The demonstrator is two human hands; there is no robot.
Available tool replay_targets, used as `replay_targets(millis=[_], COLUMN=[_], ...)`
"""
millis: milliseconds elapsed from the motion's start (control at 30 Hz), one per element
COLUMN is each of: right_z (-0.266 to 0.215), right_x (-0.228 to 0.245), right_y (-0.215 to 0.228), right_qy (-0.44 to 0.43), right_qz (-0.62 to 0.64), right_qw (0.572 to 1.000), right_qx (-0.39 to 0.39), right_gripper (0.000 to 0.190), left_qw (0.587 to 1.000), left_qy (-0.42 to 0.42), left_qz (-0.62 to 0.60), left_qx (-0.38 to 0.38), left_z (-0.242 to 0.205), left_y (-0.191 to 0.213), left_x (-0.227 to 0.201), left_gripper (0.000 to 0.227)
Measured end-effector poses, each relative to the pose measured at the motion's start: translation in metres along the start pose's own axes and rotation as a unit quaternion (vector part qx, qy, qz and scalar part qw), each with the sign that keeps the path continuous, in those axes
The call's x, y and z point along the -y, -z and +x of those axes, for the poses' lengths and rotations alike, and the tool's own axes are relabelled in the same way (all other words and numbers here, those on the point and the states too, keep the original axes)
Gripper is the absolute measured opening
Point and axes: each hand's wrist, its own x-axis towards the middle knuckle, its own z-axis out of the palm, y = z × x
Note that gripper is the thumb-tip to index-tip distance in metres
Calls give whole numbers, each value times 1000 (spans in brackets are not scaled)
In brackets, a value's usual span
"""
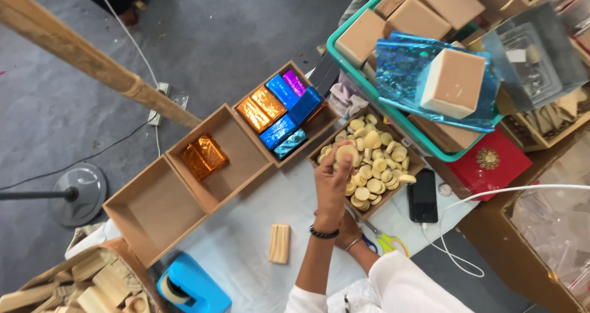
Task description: The person wipes several small wooden blocks and round wooden discs with a white cloth. They handle the items one at a time, turning them over to wipe different sides, then place them on the table. The person also picks up and wipes additional round discs from a nearby box.
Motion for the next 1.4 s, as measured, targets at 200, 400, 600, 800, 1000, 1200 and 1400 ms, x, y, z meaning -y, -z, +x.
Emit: replay_targets(millis=[200, 400, 600, 800, 1000, 1200, 1400], right_z=[9, 8, -5, -3, -5, -2, -1], right_x=[22, -2, -47, -31, -50, -36, -40], right_y=[27, -14, -56, -31, -60, -40, -46], right_qy=[-60, 29, 111, 117, 72, 71, 101], right_qz=[60, -20, -123, -136, -105, -121, -132], right_qw=[996, 999, 981, 983, 990, 990, 983], right_qx=[35, -22, -99, -44, -66, 8, -73], right_gripper=[65, 66, 68, 45, 67, 36, 60], left_qw=[901, 989, 978, 984, 993, 852, 913], left_qy=[193, 127, 131, 94, -56, 155, 117], left_qz=[-381, 64, -139, -130, 19, -490, -374], left_qx=[78, 34, 79, 75, 107, 100, 109], left_z=[-9, -10, -9, -10, -8, -2, 0], left_y=[14, 7, 8, 4, 9, 41, 41], left_x=[-17, -1, -58, -52, -9, -3, 16], left_gripper=[41, 52, 46, 51, 59, 66, 57])
